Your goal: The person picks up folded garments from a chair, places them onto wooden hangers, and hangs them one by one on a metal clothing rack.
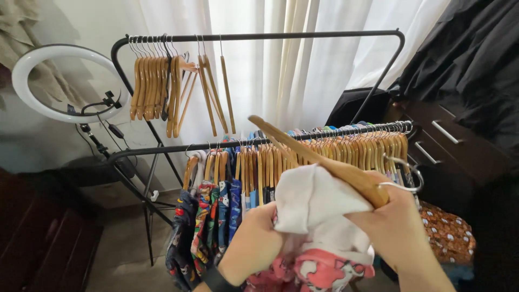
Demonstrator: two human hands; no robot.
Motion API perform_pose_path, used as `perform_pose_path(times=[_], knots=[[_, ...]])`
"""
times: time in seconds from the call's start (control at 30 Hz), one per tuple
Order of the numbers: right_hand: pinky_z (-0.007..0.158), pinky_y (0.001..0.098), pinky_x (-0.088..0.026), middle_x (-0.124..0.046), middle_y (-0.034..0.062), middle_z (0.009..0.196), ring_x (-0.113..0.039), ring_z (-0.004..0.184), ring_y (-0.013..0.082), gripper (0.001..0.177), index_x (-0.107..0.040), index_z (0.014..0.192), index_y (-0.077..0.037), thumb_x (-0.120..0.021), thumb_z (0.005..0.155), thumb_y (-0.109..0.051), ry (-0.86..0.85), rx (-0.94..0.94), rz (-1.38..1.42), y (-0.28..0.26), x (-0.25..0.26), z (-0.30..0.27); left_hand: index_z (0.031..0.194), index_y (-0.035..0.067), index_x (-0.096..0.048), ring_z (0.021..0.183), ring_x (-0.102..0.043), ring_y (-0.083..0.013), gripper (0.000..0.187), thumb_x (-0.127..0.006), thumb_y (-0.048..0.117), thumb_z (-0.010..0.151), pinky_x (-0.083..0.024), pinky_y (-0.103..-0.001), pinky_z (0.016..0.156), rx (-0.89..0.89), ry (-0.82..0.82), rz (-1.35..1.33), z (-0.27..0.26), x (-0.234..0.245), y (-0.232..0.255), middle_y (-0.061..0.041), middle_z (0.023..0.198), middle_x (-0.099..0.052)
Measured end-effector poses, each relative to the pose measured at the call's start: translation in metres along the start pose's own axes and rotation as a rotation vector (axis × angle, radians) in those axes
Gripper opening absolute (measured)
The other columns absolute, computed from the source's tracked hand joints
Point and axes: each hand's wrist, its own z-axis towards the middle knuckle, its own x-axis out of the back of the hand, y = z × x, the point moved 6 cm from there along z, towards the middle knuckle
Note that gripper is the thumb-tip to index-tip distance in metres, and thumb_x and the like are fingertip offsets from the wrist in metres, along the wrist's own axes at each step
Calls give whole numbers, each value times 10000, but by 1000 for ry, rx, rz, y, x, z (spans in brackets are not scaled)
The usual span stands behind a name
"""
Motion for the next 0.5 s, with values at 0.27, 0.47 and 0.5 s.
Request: perform_pose_path(times=[0.27,0.47,0.5], knots=[[612,301,-448,-681,115,973,-584,727,172,335,-641,1230,-5,-520,1104,-291,312,102,632,45,102,-9,984,-7,-761,574,-554,-46,206,-701,162,882,-423,-255,512,172,-71,-286,31,-12,-13,8,735,-705],[827,303,-444,-634,152,1084,-569,872,191,259,-600,1216,14,-528,1194,-234,26,499,1273,92,140,-36,920,-6,-740,502,-479,-32,165,-698,152,900,-337,-249,441,287,-146,-462,40,-22,-11,35,679,-632],[859,342,-457,-655,172,1110,-585,896,210,271,-611,1232,7,-521,1216,-248,-27,484,1292,82,130,-41,918,-5,-733,505,-486,-31,155,-693,143,899,-345,-247,443,295,-159,-478,39,-22,-7,37,680,-633]])
